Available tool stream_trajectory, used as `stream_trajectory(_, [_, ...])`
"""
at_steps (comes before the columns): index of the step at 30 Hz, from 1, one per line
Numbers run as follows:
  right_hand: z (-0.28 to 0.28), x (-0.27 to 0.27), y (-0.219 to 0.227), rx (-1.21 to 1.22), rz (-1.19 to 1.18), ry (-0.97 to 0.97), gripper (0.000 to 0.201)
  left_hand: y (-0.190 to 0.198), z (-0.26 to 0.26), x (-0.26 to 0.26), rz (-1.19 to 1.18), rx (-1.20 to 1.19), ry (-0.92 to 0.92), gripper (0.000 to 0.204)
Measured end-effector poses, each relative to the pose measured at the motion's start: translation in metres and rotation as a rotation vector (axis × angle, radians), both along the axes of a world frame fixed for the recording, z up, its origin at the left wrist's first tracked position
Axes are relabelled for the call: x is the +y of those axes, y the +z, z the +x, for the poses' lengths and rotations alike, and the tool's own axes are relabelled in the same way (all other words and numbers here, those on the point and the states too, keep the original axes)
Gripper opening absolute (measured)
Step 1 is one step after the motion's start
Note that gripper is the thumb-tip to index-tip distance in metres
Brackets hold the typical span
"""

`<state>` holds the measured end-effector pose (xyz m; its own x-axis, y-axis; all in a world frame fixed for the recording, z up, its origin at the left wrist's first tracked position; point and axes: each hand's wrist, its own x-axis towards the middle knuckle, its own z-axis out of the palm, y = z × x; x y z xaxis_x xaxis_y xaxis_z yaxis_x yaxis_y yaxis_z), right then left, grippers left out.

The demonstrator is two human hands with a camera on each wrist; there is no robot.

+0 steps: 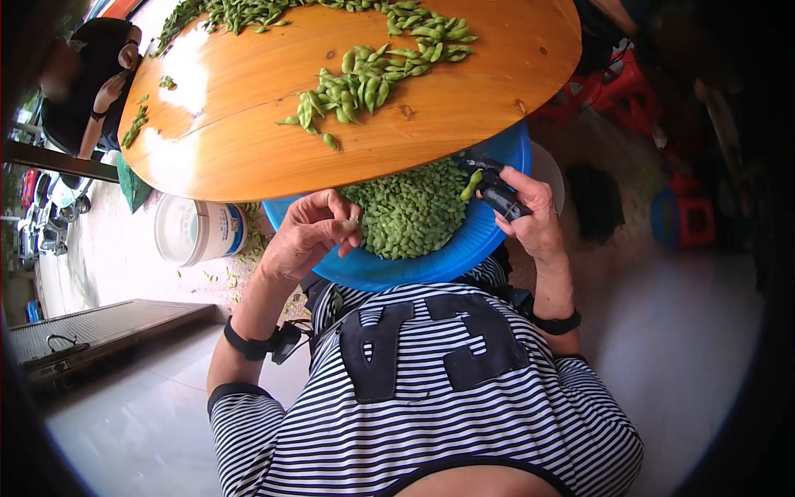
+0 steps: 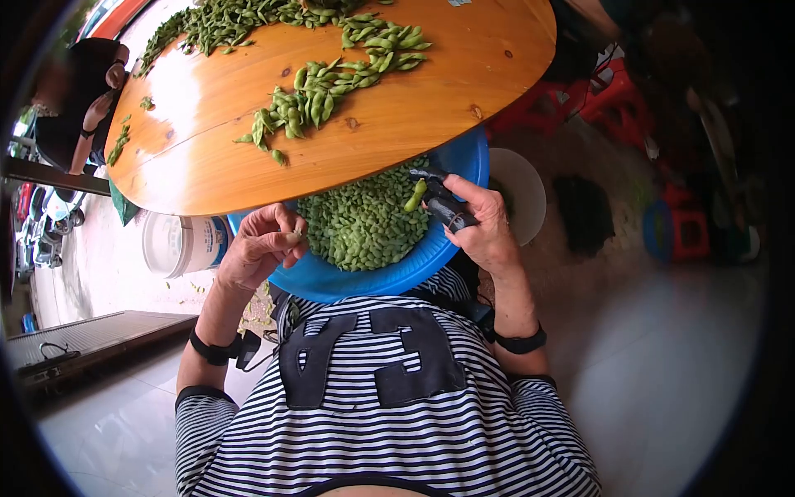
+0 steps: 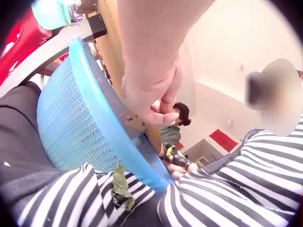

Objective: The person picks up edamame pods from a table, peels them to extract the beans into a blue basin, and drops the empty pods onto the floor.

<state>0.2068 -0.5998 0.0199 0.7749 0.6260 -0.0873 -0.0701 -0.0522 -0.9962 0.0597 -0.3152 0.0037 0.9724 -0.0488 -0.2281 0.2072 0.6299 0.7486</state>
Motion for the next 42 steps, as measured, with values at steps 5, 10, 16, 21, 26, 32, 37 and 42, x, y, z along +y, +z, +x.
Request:
stream_trajectory(5, [0.002,-0.003,-0.004,0.001,0.022,0.010,0.042,0.011,-0.013,0.017,0.052,-0.101,0.141,0.010])
stream_trajectory(10, [0.005,-0.005,-0.007,0.069,0.059,0.042,0.041,0.007,-0.056,0.066,0.529,-0.032,0.788,0.022])
stream_trajectory(16, [0.005,-0.007,-0.008,0.072,0.081,0.060,0.039,-0.071,-0.125,0.123,1.664,0.511,0.763,0.015])
stream_trajectory(21, [0.004,-0.006,-0.009,0.056,0.114,0.044,0.040,-0.088,-0.127,0.123,1.714,0.509,0.647,0.047])
stream_trajectory(26, [0.006,-0.009,-0.012,0.058,0.179,0.092,0.040,-0.077,-0.105,0.105,1.319,0.496,0.816,0.025])
stream_trajectory(32, [0.005,-0.007,-0.006,0.061,0.144,0.088,0.038,-0.073,-0.092,0.099,1.384,0.642,0.888,0.026])
stream_trajectory(37, [0.004,-0.004,-0.002,0.102,0.165,0.065,0.032,-0.065,-0.084,0.084,1.606,0.286,0.775,0.060])
stream_trajectory(42, [-0.003,0.005,0.003,0.099,0.098,-0.013,0.030,-0.026,-0.081,0.069,1.365,0.177,0.810,0.051])
